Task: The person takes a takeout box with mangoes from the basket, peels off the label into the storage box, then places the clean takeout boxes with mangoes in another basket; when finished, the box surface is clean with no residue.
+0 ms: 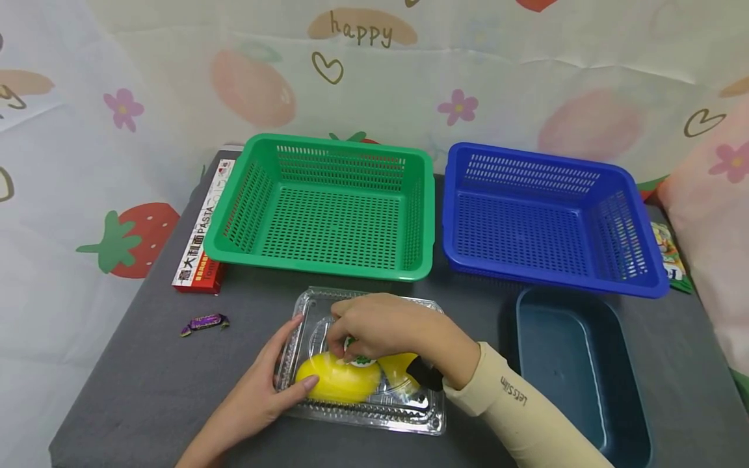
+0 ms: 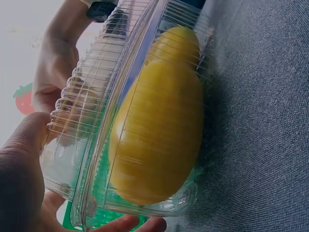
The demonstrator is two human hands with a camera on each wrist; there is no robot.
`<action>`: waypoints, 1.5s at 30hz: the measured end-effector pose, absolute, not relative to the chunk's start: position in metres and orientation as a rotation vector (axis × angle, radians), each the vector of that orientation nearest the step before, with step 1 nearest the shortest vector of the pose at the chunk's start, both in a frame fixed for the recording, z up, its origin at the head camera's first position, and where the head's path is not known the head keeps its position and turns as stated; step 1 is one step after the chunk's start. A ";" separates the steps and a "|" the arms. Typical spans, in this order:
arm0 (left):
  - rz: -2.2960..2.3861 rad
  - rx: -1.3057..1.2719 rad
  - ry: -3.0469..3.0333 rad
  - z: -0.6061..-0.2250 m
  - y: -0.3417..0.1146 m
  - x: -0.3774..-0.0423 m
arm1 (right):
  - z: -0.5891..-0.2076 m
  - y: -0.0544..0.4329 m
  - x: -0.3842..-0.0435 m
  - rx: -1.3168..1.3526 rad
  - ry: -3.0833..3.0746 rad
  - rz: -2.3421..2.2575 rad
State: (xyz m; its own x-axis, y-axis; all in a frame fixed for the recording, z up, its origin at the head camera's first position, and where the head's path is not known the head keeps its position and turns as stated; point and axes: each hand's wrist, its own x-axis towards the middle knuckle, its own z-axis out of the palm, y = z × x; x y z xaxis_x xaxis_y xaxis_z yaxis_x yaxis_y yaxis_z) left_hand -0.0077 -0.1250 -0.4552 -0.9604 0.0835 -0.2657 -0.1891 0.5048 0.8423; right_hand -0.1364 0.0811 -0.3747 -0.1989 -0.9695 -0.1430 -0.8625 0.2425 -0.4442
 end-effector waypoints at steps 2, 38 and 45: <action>1.441 -0.085 2.476 -0.455 -0.125 -0.008 | -0.375 0.081 -0.137 -1.682 2.126 -0.372; 1.429 -0.122 2.472 -0.453 -0.124 -0.008 | -0.373 0.080 -0.136 -1.699 2.140 -0.318; 1.438 -0.116 2.470 -0.453 -0.124 -0.007 | -0.373 0.079 -0.135 -1.673 2.130 -0.302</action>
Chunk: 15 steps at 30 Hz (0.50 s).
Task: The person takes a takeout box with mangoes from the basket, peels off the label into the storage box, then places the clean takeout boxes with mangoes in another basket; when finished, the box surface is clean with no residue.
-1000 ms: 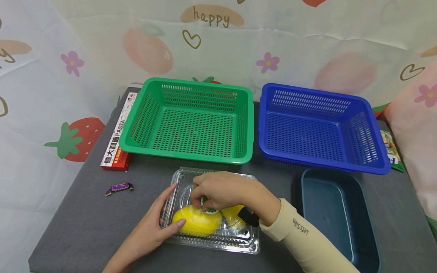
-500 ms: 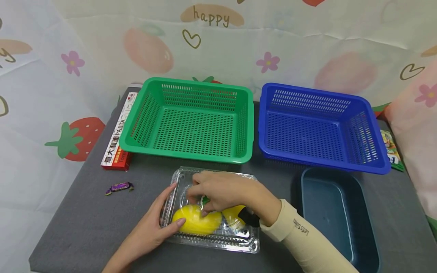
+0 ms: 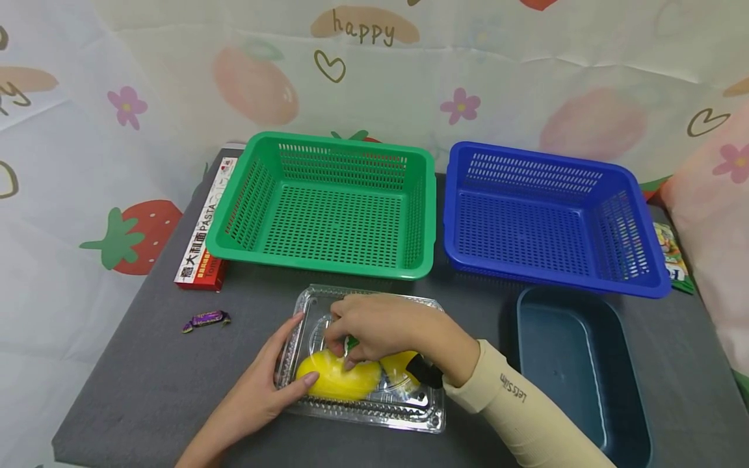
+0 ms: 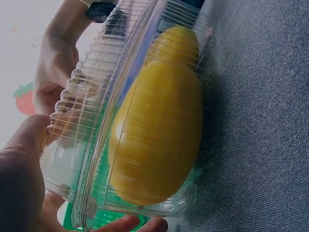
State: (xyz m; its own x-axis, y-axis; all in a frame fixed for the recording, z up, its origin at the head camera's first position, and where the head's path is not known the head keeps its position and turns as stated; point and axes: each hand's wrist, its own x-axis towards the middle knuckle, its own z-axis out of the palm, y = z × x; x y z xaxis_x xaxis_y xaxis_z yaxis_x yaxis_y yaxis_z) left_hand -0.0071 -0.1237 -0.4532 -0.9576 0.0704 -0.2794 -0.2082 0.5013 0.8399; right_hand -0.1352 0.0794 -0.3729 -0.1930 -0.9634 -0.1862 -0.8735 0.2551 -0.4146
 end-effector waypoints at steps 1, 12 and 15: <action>1.439 -0.116 2.471 -0.453 -0.124 -0.007 | -0.373 0.079 -0.135 -1.676 2.129 -0.304; 1.432 -0.136 2.468 -0.454 -0.123 -0.007 | -0.374 0.078 -0.128 -1.541 2.205 -0.262; 1.425 -0.135 2.482 -0.454 -0.123 -0.006 | -0.370 0.079 -0.119 -1.364 2.299 -0.291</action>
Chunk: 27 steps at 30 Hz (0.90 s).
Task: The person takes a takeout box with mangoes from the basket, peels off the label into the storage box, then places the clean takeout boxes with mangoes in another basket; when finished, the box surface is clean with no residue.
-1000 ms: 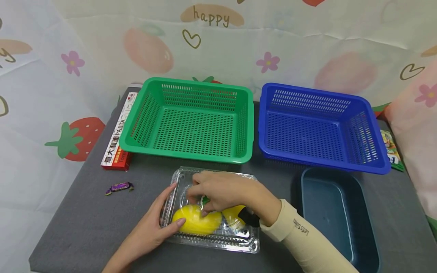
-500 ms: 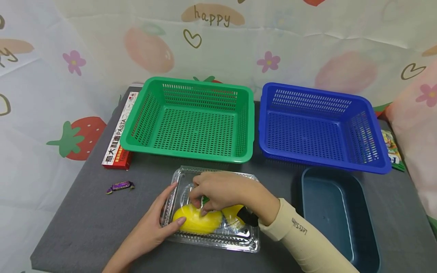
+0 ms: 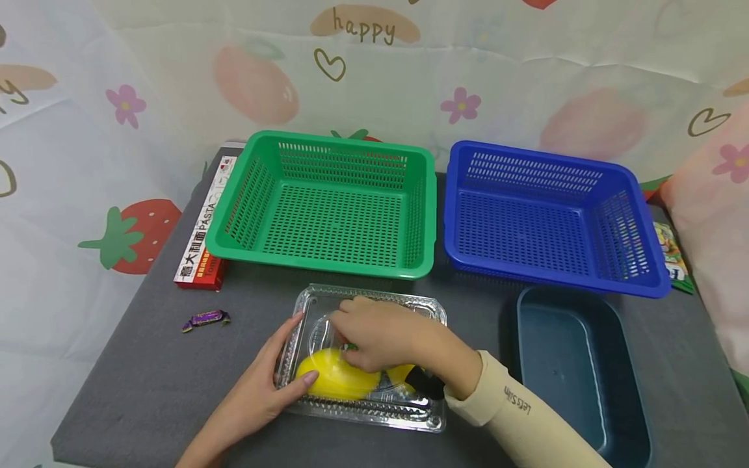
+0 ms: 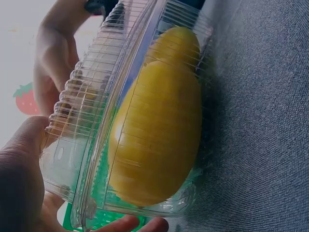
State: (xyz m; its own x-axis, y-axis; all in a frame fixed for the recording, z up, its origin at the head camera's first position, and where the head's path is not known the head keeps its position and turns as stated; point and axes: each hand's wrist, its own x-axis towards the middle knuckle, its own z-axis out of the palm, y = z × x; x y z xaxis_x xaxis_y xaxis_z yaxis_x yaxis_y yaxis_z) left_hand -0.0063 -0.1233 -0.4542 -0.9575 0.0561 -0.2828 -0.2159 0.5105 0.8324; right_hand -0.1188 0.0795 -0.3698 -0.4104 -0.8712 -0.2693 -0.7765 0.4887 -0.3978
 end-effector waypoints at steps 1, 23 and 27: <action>1.422 -0.135 2.486 -0.455 -0.123 -0.006 | -0.368 0.081 -0.115 -1.283 2.338 -0.316; 1.420 -0.102 2.535 -0.455 -0.122 -0.004 | -0.390 0.089 -0.064 -0.895 2.726 -0.442; 1.426 -0.102 2.534 -0.455 -0.121 -0.004 | -0.391 0.087 -0.062 -0.892 2.759 -0.426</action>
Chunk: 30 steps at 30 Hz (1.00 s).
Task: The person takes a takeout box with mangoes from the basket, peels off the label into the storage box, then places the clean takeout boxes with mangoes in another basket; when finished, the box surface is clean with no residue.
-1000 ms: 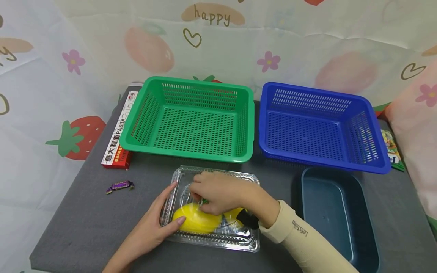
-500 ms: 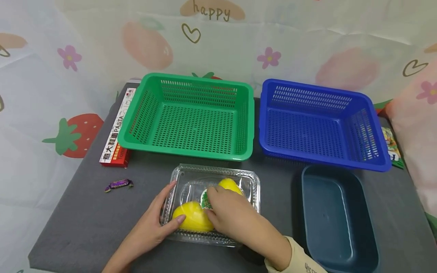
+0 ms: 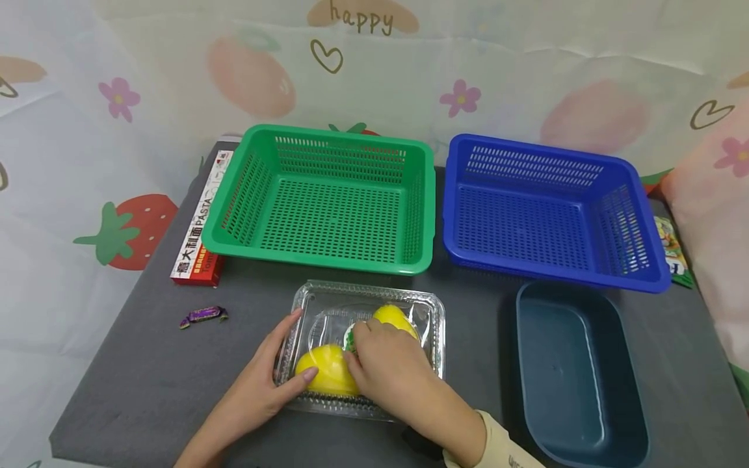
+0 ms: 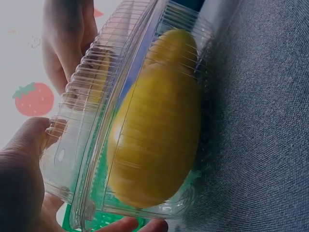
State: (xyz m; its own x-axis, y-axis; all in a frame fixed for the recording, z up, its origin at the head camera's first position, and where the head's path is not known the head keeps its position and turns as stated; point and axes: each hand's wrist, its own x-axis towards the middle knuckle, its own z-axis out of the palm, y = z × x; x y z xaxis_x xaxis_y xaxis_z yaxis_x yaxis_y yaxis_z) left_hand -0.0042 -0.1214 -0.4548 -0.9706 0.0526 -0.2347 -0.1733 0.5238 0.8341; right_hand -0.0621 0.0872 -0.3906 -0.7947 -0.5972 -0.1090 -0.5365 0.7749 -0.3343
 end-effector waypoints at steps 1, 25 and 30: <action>1.426 -0.103 2.534 -0.455 -0.121 -0.004 | -0.391 0.087 -0.062 -0.894 2.768 -0.417; 1.397 -0.159 2.521 -0.453 -0.121 -0.005 | -0.395 0.088 -0.056 -1.339 2.860 -0.216; 1.389 -0.157 2.521 -0.453 -0.120 -0.005 | -0.397 0.090 -0.057 -1.363 2.842 -0.257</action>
State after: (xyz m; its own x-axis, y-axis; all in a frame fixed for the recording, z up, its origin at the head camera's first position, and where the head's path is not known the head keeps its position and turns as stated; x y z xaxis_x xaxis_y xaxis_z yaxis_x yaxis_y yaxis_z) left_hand -0.0047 -0.1205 -0.4529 -0.9608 0.0299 -0.2757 -0.2171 0.5376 0.8148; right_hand -0.0573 0.0902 -0.3974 -0.6280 -0.7731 0.0888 -0.7765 0.6150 -0.1371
